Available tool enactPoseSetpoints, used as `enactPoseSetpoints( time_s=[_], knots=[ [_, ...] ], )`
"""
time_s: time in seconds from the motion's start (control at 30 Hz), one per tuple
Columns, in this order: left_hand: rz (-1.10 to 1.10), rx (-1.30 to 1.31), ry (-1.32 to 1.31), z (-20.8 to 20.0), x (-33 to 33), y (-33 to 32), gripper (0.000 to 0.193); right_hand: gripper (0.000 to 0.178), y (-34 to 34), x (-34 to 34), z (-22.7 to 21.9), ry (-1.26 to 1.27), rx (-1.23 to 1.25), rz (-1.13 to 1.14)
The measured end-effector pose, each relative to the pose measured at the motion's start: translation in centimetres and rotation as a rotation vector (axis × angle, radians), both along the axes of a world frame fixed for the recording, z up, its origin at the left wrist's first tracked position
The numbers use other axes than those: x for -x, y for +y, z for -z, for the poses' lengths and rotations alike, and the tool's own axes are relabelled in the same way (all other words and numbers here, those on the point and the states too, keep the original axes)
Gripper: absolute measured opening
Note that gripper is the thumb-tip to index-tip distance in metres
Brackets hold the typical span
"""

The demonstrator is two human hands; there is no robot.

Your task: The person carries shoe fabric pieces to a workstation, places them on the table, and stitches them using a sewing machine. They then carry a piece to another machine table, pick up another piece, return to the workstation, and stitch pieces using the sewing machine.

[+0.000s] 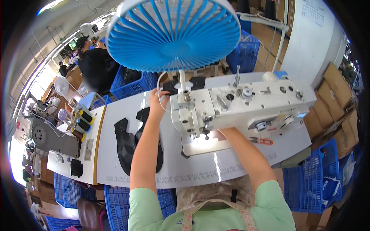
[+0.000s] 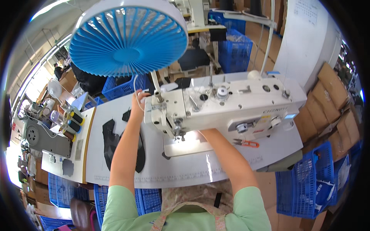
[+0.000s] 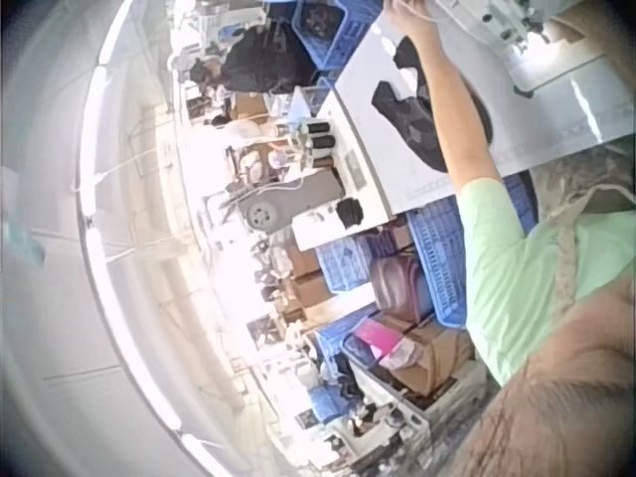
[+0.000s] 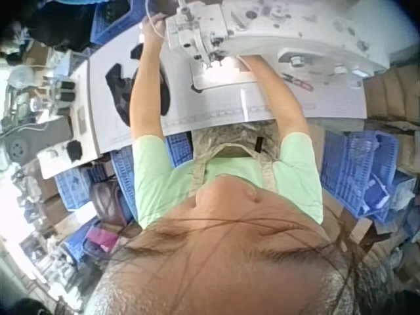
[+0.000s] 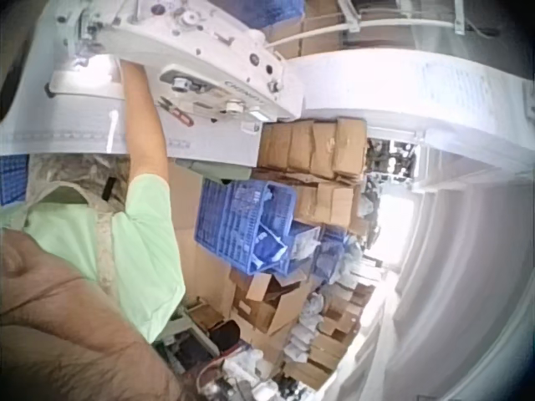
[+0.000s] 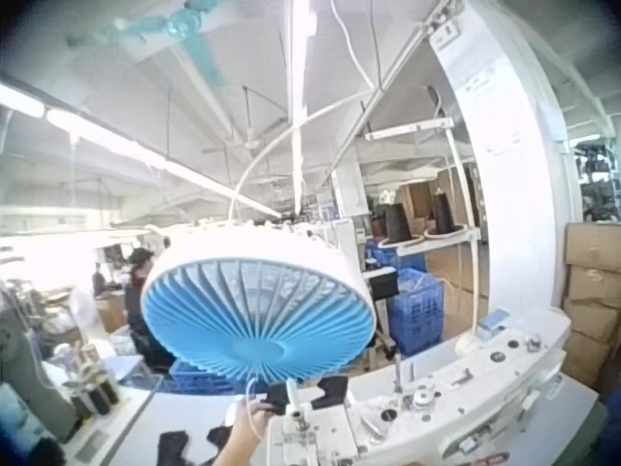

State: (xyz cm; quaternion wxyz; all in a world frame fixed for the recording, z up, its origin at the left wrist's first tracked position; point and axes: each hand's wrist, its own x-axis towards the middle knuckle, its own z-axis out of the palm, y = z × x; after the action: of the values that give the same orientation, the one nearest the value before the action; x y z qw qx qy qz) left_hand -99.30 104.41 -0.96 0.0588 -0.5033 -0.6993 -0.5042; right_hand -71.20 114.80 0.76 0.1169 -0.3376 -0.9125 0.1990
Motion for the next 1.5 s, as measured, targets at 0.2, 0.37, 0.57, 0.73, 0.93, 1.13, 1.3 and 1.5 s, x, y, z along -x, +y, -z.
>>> enactPoseSetpoints(
  time_s=[0.2, 0.37, 0.57, 0.73, 0.93, 1.13, 1.3, 1.5],
  knots=[
    [0.476, -0.112, -0.606, -9.7, -0.6, 1.5, 0.016, 0.032, 3.0, -3.5, -0.1, 0.083, -0.017, 0.017],
    [0.662, -0.004, -0.792, -11.6, -1.2, 0.6, 0.026, 0.031, 4.0, -4.0, 0.2, 0.134, 0.038, 0.013],
    [0.651, -0.208, -0.839, -9.9, -3.8, 0.0, 0.052, 0.03, 2.8, -2.0, -0.1, 0.172, 0.129, 0.044],
    [0.22, 0.356, -0.401, 0.0, -0.3, -3.6, 0.083, 0.03, 1.9, -1.0, 0.0, 0.162, 0.244, 0.025],
    [0.287, 0.419, -0.306, -0.5, -4.6, -7.2, 0.027, 0.029, 2.6, -3.8, 1.7, 0.123, 0.425, 0.088],
    [0.553, 0.79, -0.114, -3.6, -7.0, -11.7, 0.047, 0.031, 0.6, -7.7, 4.2, -0.016, 0.153, -0.224],
    [0.41, 0.82, 0.872, -3.1, -10.2, -13.0, 0.053, 0.035, -2.4, -8.7, 2.5, -0.26, -0.316, -0.443],
    [0.818, 0.512, 0.93, 0.9, -11.6, -12.1, 0.05, 0.033, -3.5, -7.7, 5.0, 0.161, -0.609, -0.884]
  ],
)
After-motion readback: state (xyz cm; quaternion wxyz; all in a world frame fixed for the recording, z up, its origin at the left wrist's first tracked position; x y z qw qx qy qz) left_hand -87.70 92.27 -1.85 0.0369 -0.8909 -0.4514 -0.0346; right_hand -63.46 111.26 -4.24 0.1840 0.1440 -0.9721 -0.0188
